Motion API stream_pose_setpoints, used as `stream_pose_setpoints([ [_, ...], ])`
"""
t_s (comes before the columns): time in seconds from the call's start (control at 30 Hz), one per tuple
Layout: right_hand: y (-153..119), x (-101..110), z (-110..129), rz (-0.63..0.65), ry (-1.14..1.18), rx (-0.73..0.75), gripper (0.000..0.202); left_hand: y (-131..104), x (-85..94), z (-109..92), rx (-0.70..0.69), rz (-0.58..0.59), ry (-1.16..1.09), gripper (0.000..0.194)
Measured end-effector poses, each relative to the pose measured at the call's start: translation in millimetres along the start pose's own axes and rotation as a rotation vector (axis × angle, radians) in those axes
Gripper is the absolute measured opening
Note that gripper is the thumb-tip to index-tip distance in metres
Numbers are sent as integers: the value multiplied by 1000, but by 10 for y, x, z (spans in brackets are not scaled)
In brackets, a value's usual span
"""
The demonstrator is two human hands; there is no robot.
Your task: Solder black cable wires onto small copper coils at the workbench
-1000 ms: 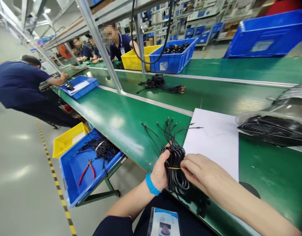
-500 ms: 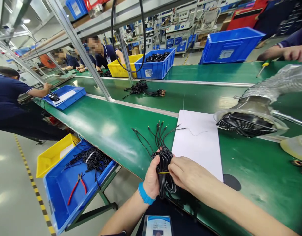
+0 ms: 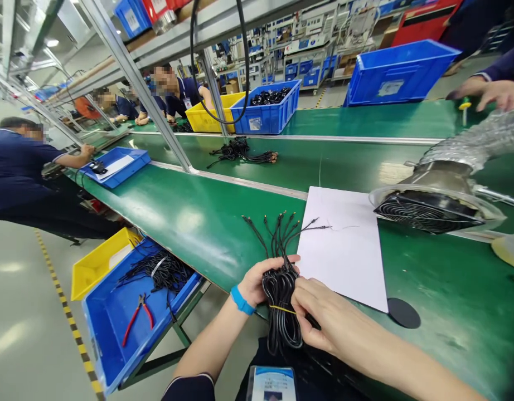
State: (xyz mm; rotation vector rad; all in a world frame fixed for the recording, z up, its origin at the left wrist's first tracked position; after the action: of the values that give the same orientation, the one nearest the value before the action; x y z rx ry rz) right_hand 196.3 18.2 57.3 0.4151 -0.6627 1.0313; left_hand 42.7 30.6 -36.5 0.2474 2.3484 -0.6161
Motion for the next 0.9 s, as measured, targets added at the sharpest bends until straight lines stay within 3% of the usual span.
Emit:
stream_pose_setpoints([
  [0.17,-13,-144,-96,-119,-139,103,24,28,-52,-100,-101,21,56,22],
  [0.33,36,-151,-66,-348,-246,359,23,24,-64,-135,-224,-97,-90,30],
  [0.47,40,-167,132,-395,-300,568,27,61,-30,-265,-281,-179,-175,33],
  [0.63,-60,-167,241,-401,-335,619,34,79,-43,-483,-317,-241,-178,36],
  [0.8,-137,-26,23,-405,-232,549,29,-60,-153,-688,-396,-224,-165,34],
  [0.9,-228,-91,-91,-449,-248,536,33,-131,-88,-834,-469,-292,-86,32],
])
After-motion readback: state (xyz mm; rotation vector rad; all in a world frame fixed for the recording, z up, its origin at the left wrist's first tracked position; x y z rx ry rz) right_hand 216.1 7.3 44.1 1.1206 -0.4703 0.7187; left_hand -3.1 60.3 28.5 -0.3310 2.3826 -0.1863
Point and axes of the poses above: each hand's wrist, its own y-axis towards the middle knuckle, its own x-axis out of the back of the hand, z = x × y, the point moved 3 cm from there along y, towards the middle knuckle, and after that the axes turned 11 degrees about y, right-handed, at the moved point
